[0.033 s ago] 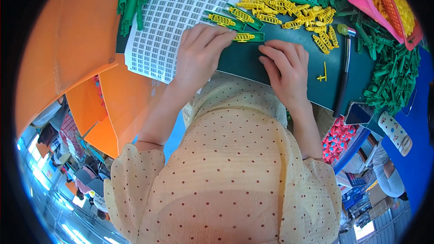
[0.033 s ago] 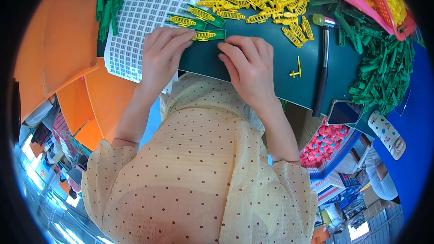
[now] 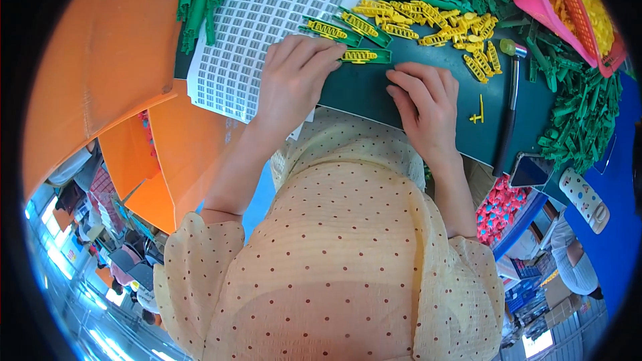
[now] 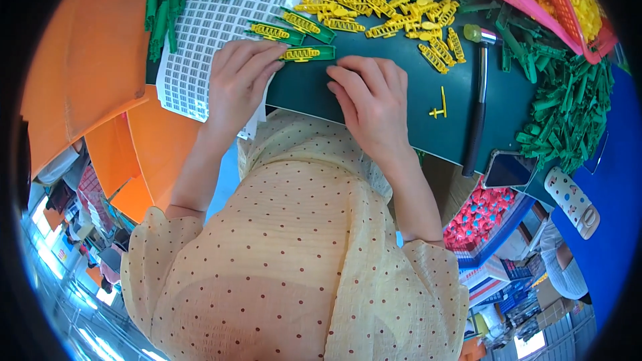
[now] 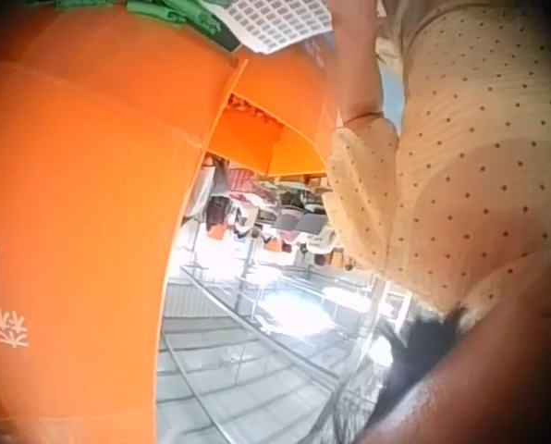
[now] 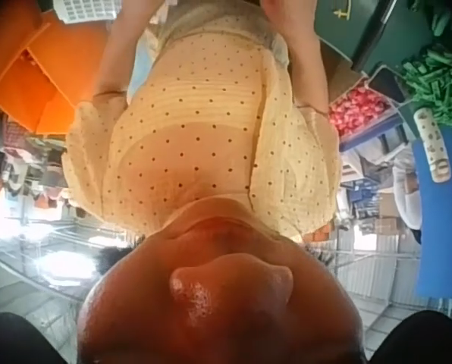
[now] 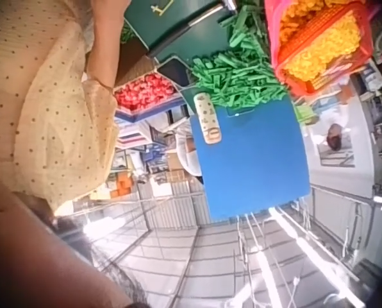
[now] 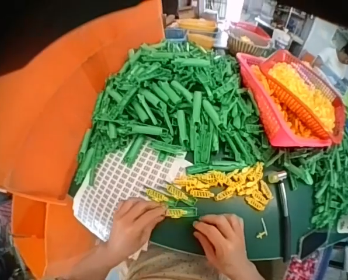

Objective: Manually assembling small yellow plastic components onto green strips on a factory workbench.

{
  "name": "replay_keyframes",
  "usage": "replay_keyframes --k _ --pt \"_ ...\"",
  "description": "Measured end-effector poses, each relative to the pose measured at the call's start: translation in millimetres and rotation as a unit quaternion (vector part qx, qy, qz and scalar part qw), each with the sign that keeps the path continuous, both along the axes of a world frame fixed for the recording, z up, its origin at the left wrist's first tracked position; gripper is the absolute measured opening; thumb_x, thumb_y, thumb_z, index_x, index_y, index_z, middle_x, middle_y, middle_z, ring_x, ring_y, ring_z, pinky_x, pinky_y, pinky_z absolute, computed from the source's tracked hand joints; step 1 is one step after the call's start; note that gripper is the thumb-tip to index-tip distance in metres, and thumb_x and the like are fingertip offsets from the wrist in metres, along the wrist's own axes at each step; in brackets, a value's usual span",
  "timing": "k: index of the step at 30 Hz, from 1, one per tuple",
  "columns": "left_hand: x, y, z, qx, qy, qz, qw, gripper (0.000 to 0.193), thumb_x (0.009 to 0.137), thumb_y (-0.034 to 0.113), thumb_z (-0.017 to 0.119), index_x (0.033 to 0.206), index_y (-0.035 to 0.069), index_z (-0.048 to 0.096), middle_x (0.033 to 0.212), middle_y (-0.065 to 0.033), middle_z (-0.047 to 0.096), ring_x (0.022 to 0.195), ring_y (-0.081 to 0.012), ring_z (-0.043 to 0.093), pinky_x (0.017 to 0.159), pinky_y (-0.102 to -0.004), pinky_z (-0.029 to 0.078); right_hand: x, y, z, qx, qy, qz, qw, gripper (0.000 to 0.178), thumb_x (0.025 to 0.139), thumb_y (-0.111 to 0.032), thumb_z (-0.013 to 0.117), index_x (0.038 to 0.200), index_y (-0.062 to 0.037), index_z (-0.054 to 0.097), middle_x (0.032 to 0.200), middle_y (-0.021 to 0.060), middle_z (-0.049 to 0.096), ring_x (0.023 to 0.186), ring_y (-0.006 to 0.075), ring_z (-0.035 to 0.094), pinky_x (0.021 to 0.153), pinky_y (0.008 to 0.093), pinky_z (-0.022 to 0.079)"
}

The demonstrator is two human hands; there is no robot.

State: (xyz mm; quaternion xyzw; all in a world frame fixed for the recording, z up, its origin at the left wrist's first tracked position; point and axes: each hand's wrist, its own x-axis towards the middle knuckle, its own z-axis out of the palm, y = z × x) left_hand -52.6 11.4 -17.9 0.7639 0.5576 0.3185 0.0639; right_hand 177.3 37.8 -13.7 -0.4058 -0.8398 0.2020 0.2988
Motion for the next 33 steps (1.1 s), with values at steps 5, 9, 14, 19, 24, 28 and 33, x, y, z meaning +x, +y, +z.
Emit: replay_keyframes --k 5,9,14,19,24,28,33 --pt "-29 19 7 0.028 -0.028 0.069 0.997 0.023 0.081 0.012 0.078 0.103 0.010 0.072 0.098 -0.0042 0.070 0.088 -0.0254 0.062 0.076 -0.0375 0.048 13 -4 -1 -0.010 -0.002 -0.019 1.000 0.023 0.082 -0.003 0.074 0.104 -0.0092 0.071 0.107 0.0030 0.067 0.097 0.0239 0.058 0.084 0.0351 0.042" --pt "-53 55 -1 0.082 0.030 0.168 0.982 0.023 0.081 0.017 0.078 0.102 0.009 0.071 0.096 -0.0057 0.069 0.089 -0.0274 0.063 0.077 -0.0387 0.049 20 -6 -2 -0.022 0.005 -0.031 0.999 0.019 0.083 -0.003 0.073 0.102 -0.0090 0.070 0.106 0.0036 0.068 0.096 0.0239 0.058 0.084 0.0346 0.041" --pt "-67 73 -14 0.012 0.087 0.208 0.974 0.027 0.080 0.024 0.078 0.102 0.009 0.071 0.096 -0.0061 0.070 0.091 -0.0298 0.063 0.079 -0.0399 0.051 22 -2 0 -0.020 0.003 -0.049 0.999 0.019 0.084 -0.003 0.073 0.102 -0.0089 0.070 0.104 0.0037 0.068 0.096 0.0238 0.059 0.085 0.0347 0.042" --pt "-82 68 -10 0.021 0.068 0.241 0.968 0.021 0.083 0.023 0.076 0.100 0.011 0.073 0.094 -0.0040 0.069 0.090 -0.0260 0.063 0.076 -0.0377 0.052 29 21 0 0.022 -0.018 -0.081 0.996 0.020 0.085 -0.005 0.072 0.104 -0.0099 0.070 0.106 0.0044 0.067 0.098 0.0253 0.060 0.087 0.0364 0.043" --pt "-83 64 -10 0.020 0.105 0.226 0.968 0.021 0.084 0.024 0.076 0.099 0.010 0.074 0.093 -0.0040 0.068 0.090 -0.0249 0.063 0.075 -0.0383 0.052 15 42 -5 0.078 -0.065 -0.098 0.990 0.029 0.083 -0.007 0.074 0.111 -0.0120 0.068 0.112 0.0061 0.062 0.101 0.0263 0.059 0.087 0.0392 0.044" --pt "-86 62 -4 0.019 0.111 0.242 0.964 0.020 0.085 0.025 0.076 0.098 0.009 0.075 0.092 -0.0050 0.067 0.087 -0.0235 0.064 0.073 -0.0378 0.052 11 41 -8 0.064 -0.116 -0.103 0.986 0.027 0.082 -0.009 0.075 0.108 -0.0116 0.068 0.107 0.0057 0.061 0.101 0.0263 0.058 0.087 0.0399 0.044" --pt "-91 61 0 -0.003 0.044 0.223 0.974 0.018 0.088 0.020 0.073 0.099 0.006 0.074 0.088 -0.0072 0.067 0.075 -0.0233 0.065 0.067 -0.0359 0.051 17 34 -3 0.083 -0.049 -0.098 0.990 0.024 0.083 -0.005 0.074 0.105 -0.0097 0.066 0.104 0.0070 0.062 0.096 0.0255 0.059 0.084 0.0381 0.045"
